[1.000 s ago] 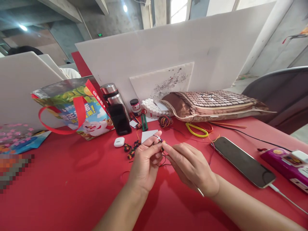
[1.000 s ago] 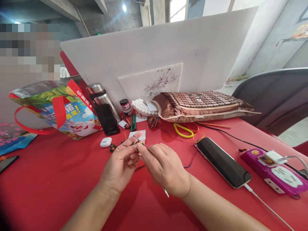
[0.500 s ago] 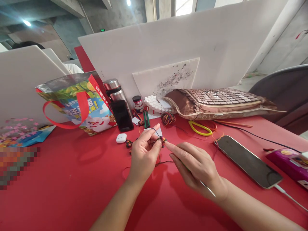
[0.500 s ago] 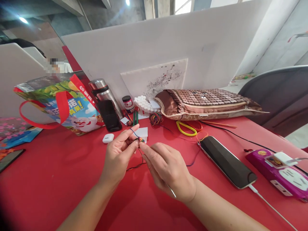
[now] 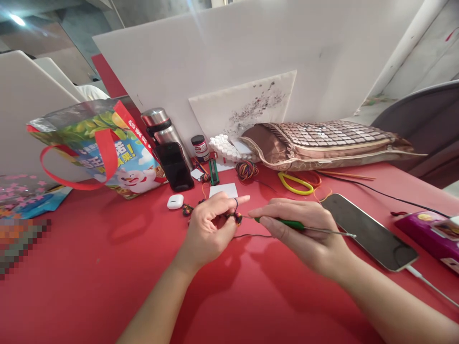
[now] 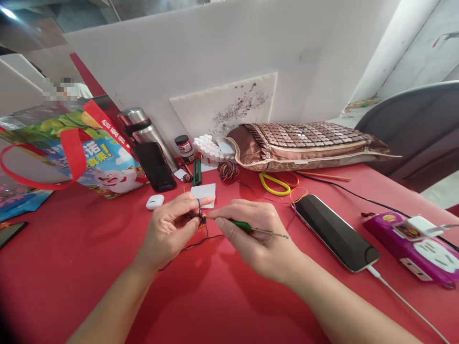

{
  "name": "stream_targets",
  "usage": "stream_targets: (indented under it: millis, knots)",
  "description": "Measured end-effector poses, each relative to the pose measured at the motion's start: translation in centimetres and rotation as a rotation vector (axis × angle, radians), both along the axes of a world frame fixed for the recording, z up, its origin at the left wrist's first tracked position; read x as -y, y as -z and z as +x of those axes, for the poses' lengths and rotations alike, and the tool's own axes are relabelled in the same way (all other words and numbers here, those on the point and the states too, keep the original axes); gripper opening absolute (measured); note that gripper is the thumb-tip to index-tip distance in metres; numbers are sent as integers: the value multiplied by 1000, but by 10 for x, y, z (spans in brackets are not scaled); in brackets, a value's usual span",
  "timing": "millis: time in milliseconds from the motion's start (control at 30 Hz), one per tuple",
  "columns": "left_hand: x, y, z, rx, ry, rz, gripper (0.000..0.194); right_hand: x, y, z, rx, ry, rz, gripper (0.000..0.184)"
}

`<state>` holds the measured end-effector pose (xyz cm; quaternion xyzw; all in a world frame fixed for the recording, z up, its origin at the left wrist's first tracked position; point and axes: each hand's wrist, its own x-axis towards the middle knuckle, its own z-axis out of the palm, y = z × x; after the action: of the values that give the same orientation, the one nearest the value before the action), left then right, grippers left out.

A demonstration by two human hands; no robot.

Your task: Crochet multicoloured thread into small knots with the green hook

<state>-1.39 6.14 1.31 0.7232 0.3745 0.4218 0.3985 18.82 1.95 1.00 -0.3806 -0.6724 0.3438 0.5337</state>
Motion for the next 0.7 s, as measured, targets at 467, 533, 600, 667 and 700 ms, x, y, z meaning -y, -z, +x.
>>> stream_targets:
  millis: [467,533,600,667,700]
  knots:
    - [-1,0,-9,216,227,-373,33,-19,0,14,-519,-211,-639,18]
    - [-1,2,-8,225,193,-404,29,-20,3,13,-533,-224,-654,20]
    - [-1,6,-7,251,152,-431,28,-18,6,10,-546,-242,-661,21]
    - [-1,10,-4,312,125,-441,29,-15,9,6,-566,-261,-640,22]
    - [0,12,-2,348,117,-435,29,-13,10,4,-578,-269,-615,22]
